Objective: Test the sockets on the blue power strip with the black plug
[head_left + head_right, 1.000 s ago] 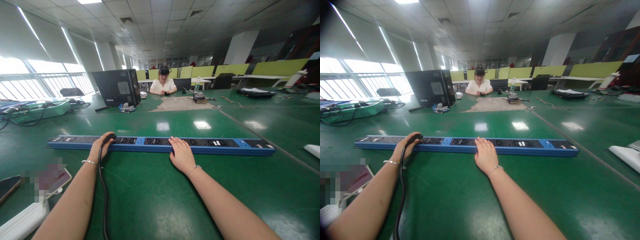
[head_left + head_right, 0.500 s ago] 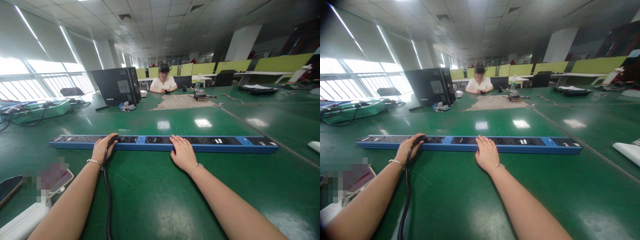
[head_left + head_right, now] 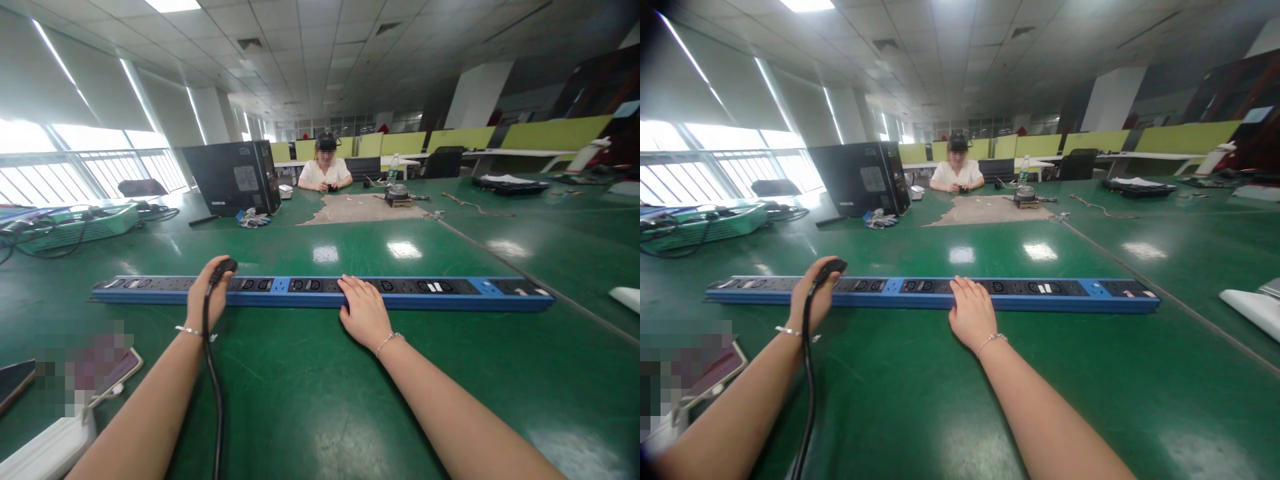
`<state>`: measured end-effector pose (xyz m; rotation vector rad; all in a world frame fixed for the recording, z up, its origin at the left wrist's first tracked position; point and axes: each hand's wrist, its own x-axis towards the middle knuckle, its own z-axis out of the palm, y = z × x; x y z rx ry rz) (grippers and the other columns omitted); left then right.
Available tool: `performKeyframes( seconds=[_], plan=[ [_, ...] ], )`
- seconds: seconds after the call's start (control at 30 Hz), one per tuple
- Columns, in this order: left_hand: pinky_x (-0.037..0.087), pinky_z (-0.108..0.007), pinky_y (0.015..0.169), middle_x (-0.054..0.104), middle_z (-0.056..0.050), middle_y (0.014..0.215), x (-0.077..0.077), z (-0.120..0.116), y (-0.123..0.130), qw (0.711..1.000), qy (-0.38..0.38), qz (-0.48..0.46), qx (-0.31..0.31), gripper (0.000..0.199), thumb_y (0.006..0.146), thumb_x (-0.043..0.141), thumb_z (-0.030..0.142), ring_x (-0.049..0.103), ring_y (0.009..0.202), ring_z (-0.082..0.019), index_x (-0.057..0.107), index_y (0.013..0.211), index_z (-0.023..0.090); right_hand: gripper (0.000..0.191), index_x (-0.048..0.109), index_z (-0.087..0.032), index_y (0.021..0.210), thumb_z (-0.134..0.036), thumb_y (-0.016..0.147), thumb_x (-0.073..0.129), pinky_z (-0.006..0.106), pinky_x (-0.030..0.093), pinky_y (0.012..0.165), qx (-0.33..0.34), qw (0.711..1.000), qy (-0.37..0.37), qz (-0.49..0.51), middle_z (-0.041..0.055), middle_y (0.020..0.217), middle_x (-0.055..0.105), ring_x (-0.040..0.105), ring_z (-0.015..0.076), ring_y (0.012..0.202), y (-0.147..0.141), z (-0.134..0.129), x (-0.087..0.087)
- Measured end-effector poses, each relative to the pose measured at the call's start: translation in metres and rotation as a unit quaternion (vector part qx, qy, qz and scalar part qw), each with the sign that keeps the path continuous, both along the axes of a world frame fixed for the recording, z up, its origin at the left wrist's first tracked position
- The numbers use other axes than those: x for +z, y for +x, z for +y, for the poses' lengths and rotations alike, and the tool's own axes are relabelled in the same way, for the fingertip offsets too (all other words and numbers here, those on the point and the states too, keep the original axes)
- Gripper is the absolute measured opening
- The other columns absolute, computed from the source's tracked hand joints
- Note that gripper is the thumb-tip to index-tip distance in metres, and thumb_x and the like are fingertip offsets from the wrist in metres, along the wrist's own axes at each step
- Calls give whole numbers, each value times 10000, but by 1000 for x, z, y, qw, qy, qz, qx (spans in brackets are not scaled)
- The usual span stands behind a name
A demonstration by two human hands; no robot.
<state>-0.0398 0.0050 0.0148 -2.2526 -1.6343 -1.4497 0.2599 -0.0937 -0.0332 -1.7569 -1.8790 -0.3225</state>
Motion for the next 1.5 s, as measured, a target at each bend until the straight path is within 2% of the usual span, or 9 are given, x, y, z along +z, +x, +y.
performKeyframes(
  seconds=[0.13, 0.3, 0.43, 0.6, 0.83, 1.13, 1.2, 1.33, 1.5],
  plan=[
    [445, -322, 882, 646, -20, 1072, -10, -2, 40, 994, -48, 59, -84, 344, 838, 454, 391, 598, 966, -194, 534, 1142, 253, 506, 486, -171, 1256, -164, 751, 456, 383, 240, 1062, 0, 1000, -3, 2, 48, 1342, 475, 382, 198, 1241, 0, 0, 1],
    [431, -324, 891, 653, -38, 1067, -20, -2, 65, 986, -68, 106, -109, 343, 856, 429, 393, 598, 972, -189, 525, 1153, 250, 502, 492, -165, 1250, -158, 749, 454, 384, 239, 1062, -1, 1000, -2, 6, 52, 1337, 481, 387, 197, 1237, -1, 0, 2],
    [410, -334, 917, 654, -14, 1073, -22, -4, 67, 986, -77, 123, -84, 308, 863, 433, 383, 586, 1007, -181, 524, 1139, 281, 500, 496, -162, 1245, -164, 746, 461, 378, 235, 1063, -1, 1000, 2, 6, 45, 1335, 483, 391, 198, 1232, -2, 0, 1],
    [396, -343, 927, 651, -14, 1058, -26, -3, 65, 989, -53, 125, -58, 303, 866, 432, 381, 580, 1002, -183, 521, 1136, 275, 499, 497, -166, 1246, -159, 749, 455, 378, 232, 1065, -2, 1000, 5, 12, 41, 1330, 488, 393, 194, 1231, -2, 0, 0],
    [390, -330, 928, 643, -7, 1079, -32, -2, 64, 988, -42, 125, -81, 288, 867, 437, 368, 571, 1009, -169, 523, 1124, 271, 504, 502, -166, 1244, -145, 743, 446, 376, 239, 1060, 1, 1000, 5, 16, 36, 1332, 487, 397, 196, 1228, -1, 0, 1],
    [351, -376, 952, 653, 4, 1080, -30, -8, 65, 977, -28, 200, -63, 287, 873, 417, 366, 573, 1019, -182, 520, 1133, 303, 537, 488, -169, 1255, -109, 725, 429, 340, 256, 1049, 9, 1000, 1, 10, 39, 1320, 500, 407, 169, 1223, 2, 0, 2],
    [349, -380, 952, 658, 0, 1071, -29, -8, 65, 975, -24, 210, -63, 287, 870, 416, 364, 580, 1010, -185, 524, 1129, 303, 554, 473, -165, 1268, -102, 720, 423, 350, 232, 1060, -6, 1000, 5, 7, 46, 1320, 500, 403, 168, 1227, 4, -1, 1],
    [373, -364, 927, 661, -13, 1057, -32, -5, 65, 974, -30, 210, -74, 287, 860, 427, 370, 592, 985, -188, 536, 1114, 293, 556, 477, -136, 1262, -126, 708, 443, 420, 155, 1078, -86, 996, 10, 4, 75, 1338, 477, 354, 214, 1263, 11, -2, -2],
    [355, -393, 959, 665, -14, 1038, -39, 0, 66, 989, -19, 125, -75, 264, 856, 441, 340, 594, 985, -192, 548, 1090, 280, 539, 487, -128, 1250, -211, 717, 481, 397, 182, 1063, -94, 996, -1, 2, 85, 1334, 478, 353, 222, 1256, 15, -2, -2]
  ],
)
